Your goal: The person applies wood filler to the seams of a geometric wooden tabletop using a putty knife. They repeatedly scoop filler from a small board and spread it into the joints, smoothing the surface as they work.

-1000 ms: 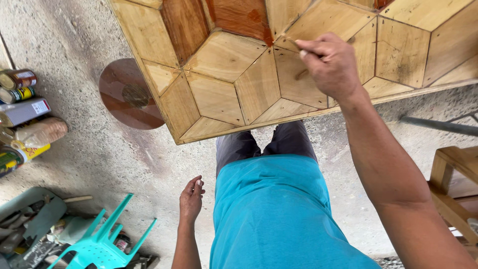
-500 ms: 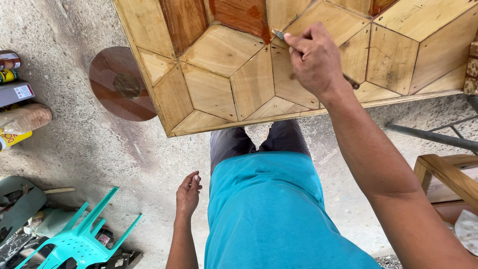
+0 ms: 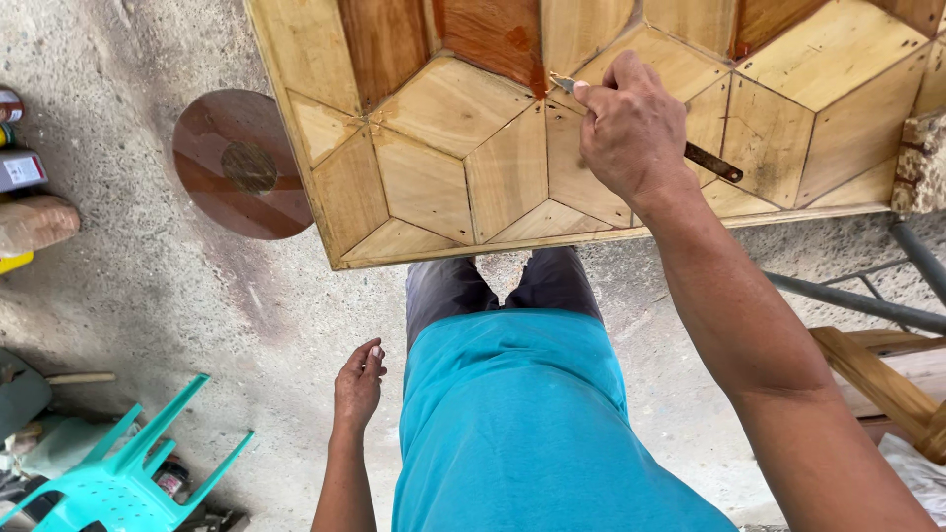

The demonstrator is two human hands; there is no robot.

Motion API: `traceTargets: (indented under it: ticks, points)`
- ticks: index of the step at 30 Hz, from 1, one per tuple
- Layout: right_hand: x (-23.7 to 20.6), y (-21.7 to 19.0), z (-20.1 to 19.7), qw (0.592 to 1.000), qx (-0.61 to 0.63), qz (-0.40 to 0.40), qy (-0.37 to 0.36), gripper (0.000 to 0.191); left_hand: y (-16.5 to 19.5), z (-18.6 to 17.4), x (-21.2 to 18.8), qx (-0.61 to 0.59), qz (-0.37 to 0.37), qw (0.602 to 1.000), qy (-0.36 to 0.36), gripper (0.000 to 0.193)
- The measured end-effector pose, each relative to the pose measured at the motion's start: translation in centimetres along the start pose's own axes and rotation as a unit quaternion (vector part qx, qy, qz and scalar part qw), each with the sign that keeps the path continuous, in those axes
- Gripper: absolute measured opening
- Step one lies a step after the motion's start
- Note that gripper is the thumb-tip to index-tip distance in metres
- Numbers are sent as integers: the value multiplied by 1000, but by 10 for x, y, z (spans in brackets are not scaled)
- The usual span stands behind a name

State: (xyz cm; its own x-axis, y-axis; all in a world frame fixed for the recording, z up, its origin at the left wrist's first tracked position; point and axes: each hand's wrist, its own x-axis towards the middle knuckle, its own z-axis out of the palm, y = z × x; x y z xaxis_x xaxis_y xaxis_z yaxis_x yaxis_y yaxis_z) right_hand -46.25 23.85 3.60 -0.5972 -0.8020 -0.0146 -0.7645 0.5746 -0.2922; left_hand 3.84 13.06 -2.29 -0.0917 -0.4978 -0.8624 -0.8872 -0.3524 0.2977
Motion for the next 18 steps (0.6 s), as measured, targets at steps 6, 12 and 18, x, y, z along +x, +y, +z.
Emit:
traceTargets:
  ticks: [6, 12, 18]
  points:
    - [-2, 14, 6, 972, 178, 126, -87, 16, 2, 3, -8, 14, -20, 1000, 13, 41]
    - [-10, 23, 16, 970, 233, 66, 33, 19, 2, 11, -16, 11, -24, 1000, 12, 43]
    - [-4, 22, 13, 981, 192, 37, -6, 15, 4, 21, -24, 0, -30, 999, 20, 42]
